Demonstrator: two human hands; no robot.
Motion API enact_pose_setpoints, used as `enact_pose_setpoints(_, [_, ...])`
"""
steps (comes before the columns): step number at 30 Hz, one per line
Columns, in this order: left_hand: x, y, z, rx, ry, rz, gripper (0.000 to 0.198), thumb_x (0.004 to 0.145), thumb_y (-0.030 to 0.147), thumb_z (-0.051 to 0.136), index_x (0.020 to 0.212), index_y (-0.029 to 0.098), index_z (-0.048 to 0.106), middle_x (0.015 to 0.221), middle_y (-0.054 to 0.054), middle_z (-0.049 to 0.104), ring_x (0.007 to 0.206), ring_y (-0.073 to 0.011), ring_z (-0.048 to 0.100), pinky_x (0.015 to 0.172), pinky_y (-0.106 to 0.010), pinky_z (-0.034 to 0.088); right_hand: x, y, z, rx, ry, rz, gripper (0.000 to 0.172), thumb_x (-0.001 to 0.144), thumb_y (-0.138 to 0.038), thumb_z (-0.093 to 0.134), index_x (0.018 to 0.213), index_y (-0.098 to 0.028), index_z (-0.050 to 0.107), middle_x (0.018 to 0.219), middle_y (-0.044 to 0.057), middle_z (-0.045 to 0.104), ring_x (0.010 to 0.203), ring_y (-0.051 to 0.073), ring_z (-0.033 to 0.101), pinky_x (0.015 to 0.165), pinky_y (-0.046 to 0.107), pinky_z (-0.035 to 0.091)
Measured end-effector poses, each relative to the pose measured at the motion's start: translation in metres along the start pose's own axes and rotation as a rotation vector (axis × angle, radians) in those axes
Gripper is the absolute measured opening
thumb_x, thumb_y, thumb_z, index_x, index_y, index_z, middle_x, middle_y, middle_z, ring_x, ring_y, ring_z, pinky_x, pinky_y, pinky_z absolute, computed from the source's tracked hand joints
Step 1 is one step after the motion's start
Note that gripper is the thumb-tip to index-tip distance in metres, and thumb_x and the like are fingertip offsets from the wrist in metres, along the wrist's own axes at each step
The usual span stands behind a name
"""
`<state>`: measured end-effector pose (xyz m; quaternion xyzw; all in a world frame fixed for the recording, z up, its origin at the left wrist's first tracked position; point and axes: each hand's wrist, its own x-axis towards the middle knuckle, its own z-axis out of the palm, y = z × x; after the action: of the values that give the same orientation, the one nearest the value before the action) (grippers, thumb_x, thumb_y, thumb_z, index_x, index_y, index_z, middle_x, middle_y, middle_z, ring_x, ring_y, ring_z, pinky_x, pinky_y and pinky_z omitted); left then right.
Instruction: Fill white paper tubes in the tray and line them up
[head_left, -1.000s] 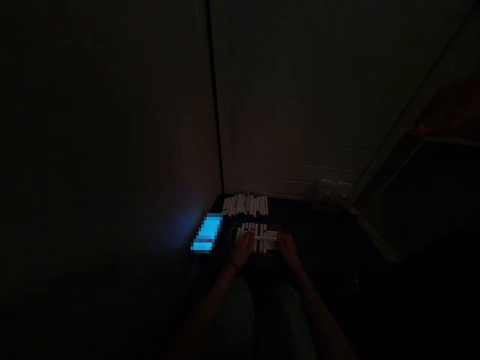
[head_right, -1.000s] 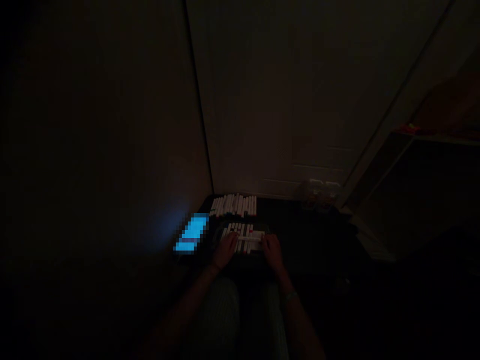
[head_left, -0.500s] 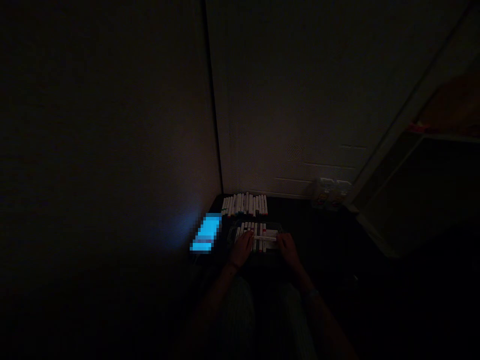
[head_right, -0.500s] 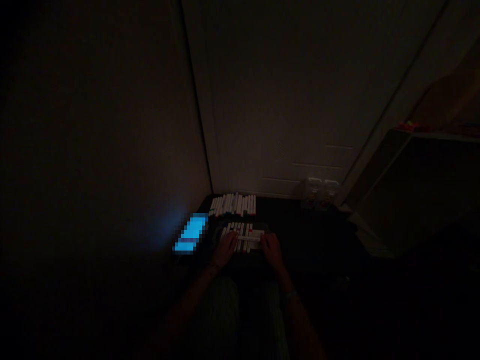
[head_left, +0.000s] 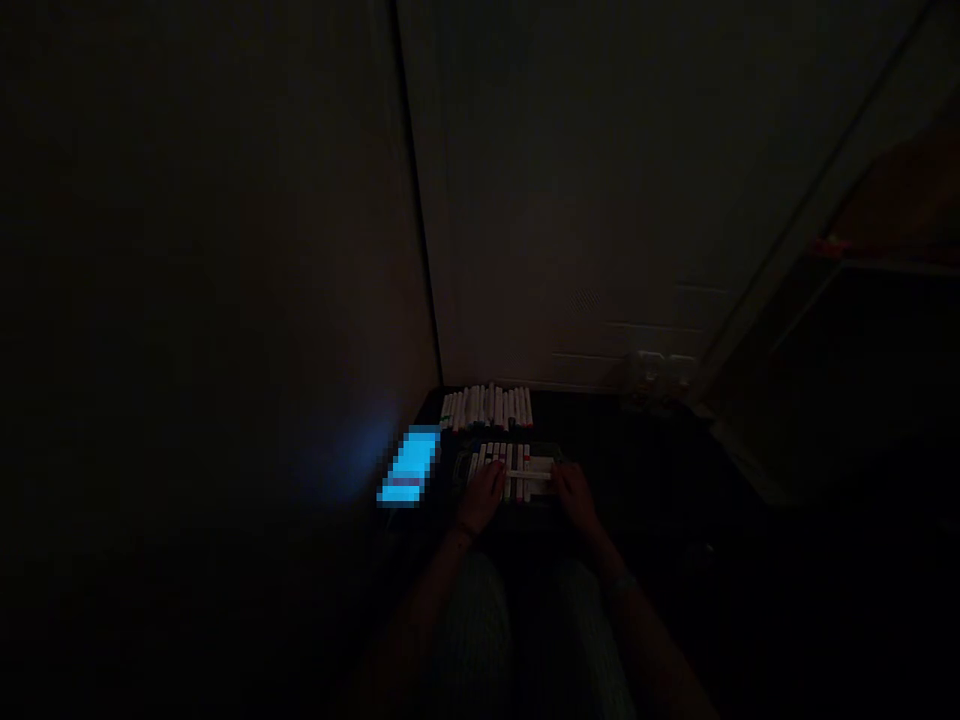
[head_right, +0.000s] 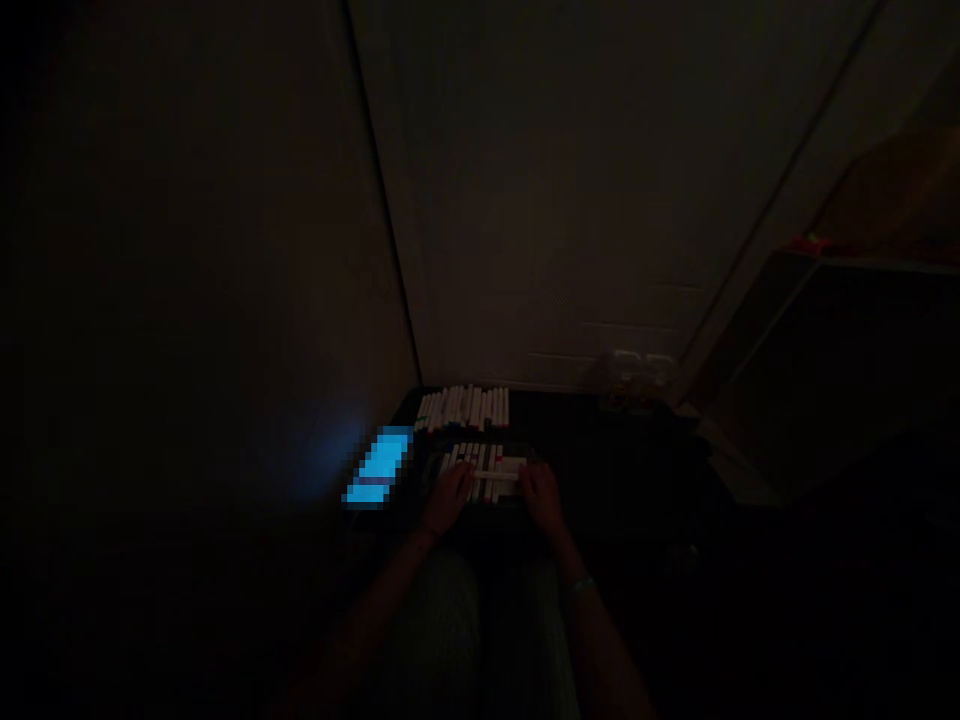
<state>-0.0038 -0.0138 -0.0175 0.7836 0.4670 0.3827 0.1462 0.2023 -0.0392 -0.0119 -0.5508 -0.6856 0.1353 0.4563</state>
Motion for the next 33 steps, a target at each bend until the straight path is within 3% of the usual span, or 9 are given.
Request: enact_pose_setpoints(33, [0.0002,0.0010,0.0019,0.020,0.031,0.006,0.028,0.088,0.025,0.028,0.103,0.018,0.051,0.102,-0.007,0.057,0.098,-0.0164,0.052,0.089,-0.035,0.042,0.0001,0.0059,0.0031,0.011,0.018,-0.005,0.037,0.087,-0.042,0.031,0.081,-0.021,0.060,0.080,0.004,0.059,0.081,0.017,0.048,0.076,0.031,0.037])
